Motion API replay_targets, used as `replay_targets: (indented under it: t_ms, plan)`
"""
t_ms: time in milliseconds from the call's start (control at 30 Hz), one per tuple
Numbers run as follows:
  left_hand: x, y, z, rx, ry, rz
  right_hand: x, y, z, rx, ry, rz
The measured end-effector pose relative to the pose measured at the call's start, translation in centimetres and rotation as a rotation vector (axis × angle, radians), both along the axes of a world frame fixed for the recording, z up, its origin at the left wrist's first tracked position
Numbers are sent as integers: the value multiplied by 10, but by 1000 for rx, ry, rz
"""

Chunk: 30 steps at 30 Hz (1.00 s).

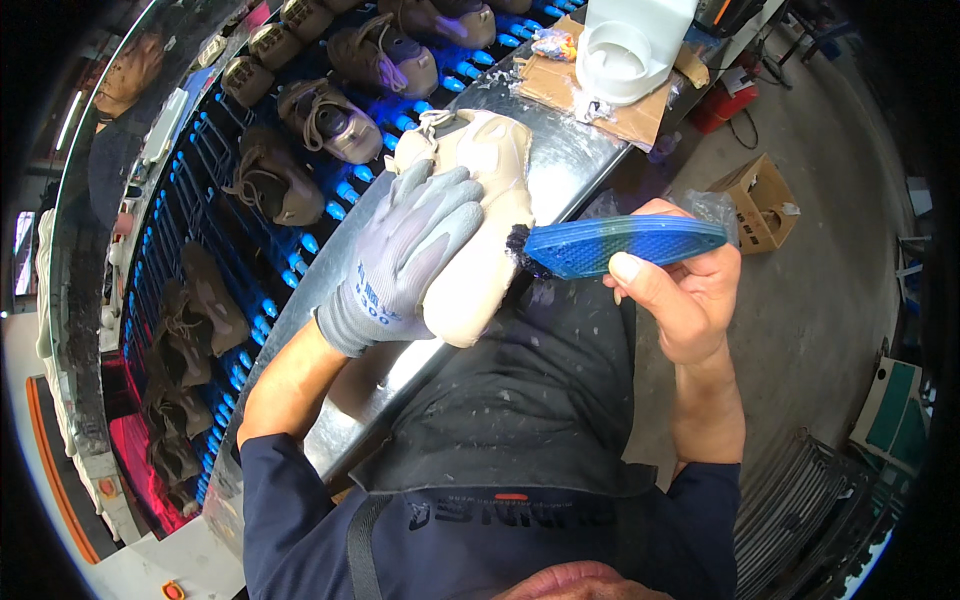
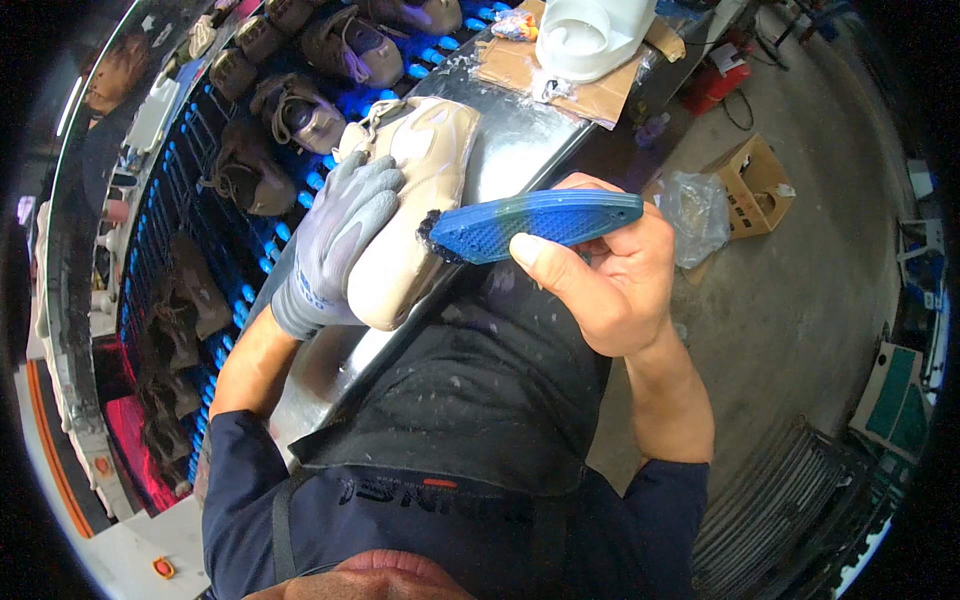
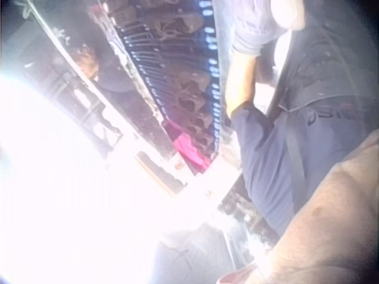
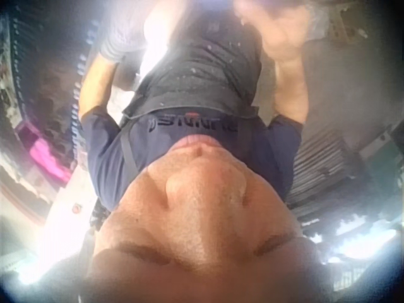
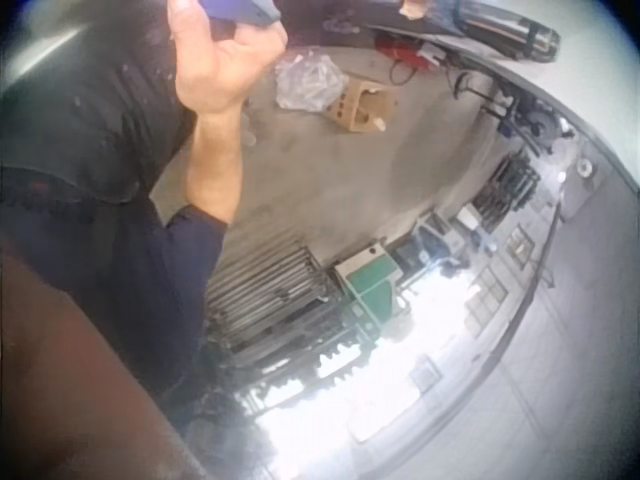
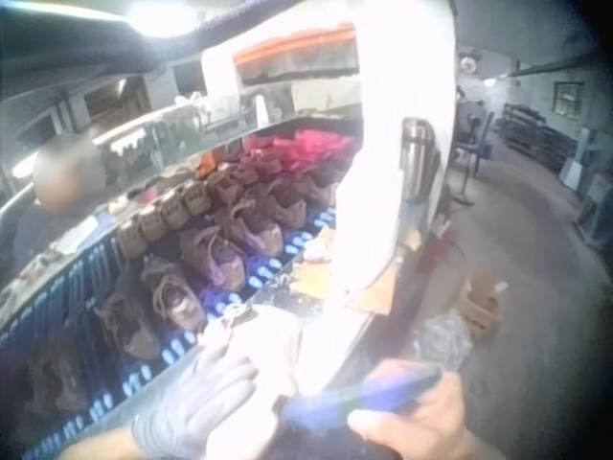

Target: The person scrubs a beige sneaker with a blue brush, repeatedly dipping the brush into a white liquid container and cleaning different areas of the shoe. The person handles multiple shoes on a conveyor belt, rotating each shoe to access different sides while scrubbing.

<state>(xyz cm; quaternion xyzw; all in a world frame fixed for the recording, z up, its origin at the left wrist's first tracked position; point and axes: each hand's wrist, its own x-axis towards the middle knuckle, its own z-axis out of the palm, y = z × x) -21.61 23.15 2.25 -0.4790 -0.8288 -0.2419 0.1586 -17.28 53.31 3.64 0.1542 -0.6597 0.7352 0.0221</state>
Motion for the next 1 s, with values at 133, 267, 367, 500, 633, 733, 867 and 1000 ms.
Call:
replay_targets:
  t_ms: [133,267,367,500,633,733,867,1000]
  plan:
    - [-2,1,4,-20,-12,-1,5,-2,9,12,85,-4]
    - [-4,10,17,-8,-22,13,9,2,18,158,308,-15]
    - [-7,21,26,22,6,31,13,1,26,313,496,-65]
    - [-8,23,34,31,-46,47,23,-5,28,391,640,-127]
    - [-15,32,36,68,37,20,34,-4,31,486,704,-204]
    - [-20,39,39,83,57,16,35,-2,35,557,767,-216]
    - [-28,49,44,120,80,1,33,3,47,640,823,-242]
    - [-29,54,51,9,-21,29,29,10,69,762,882,-178]
